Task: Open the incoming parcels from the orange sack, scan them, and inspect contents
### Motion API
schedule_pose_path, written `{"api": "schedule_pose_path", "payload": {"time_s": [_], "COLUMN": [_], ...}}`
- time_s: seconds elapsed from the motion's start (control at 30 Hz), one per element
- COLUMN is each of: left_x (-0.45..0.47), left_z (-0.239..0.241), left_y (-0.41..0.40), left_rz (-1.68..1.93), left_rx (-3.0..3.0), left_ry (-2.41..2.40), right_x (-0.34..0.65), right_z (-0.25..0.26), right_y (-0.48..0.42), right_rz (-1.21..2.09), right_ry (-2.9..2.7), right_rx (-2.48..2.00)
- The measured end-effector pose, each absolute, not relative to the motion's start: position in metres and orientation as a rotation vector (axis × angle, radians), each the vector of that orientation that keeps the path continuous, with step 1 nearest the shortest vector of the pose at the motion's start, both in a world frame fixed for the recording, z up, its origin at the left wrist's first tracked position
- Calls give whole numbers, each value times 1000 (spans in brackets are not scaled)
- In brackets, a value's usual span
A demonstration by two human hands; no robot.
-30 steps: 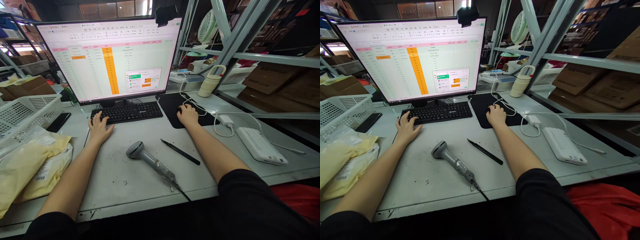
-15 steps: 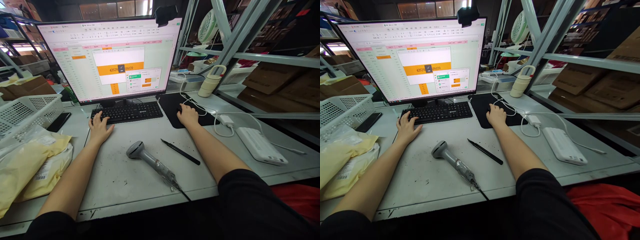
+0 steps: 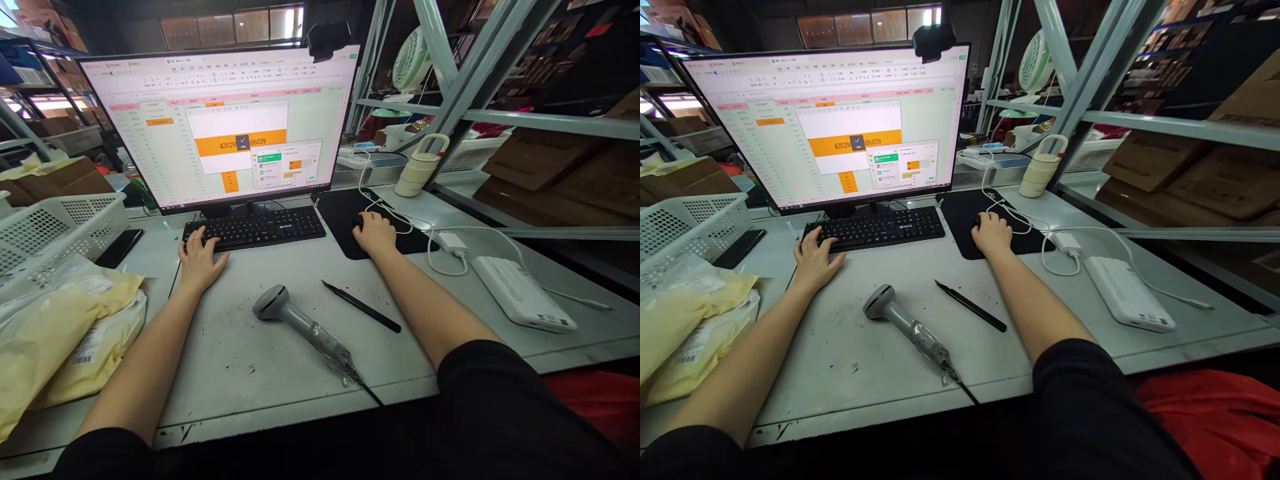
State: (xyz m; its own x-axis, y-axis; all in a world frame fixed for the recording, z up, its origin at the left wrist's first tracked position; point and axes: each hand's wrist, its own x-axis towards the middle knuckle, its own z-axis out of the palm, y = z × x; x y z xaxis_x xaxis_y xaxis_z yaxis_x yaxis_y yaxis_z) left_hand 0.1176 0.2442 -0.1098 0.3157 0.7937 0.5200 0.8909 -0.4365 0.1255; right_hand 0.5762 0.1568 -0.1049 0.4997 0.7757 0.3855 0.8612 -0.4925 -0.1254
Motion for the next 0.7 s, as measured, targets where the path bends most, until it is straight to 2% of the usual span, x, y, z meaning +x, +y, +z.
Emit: {"api": "schedule_pose_path", "payload": {"time_s": [0.7], "left_x": [119], "left_z": [-108], "left_y": [242], "left_rz": [-769], "left_rx": [-2409], "left_ry": [-1574], "right_x": [581], "right_z": [-105], "right_y": [157], "right_rz": [-446], "right_ry": [-1433], "right_rx": [-2423]}}
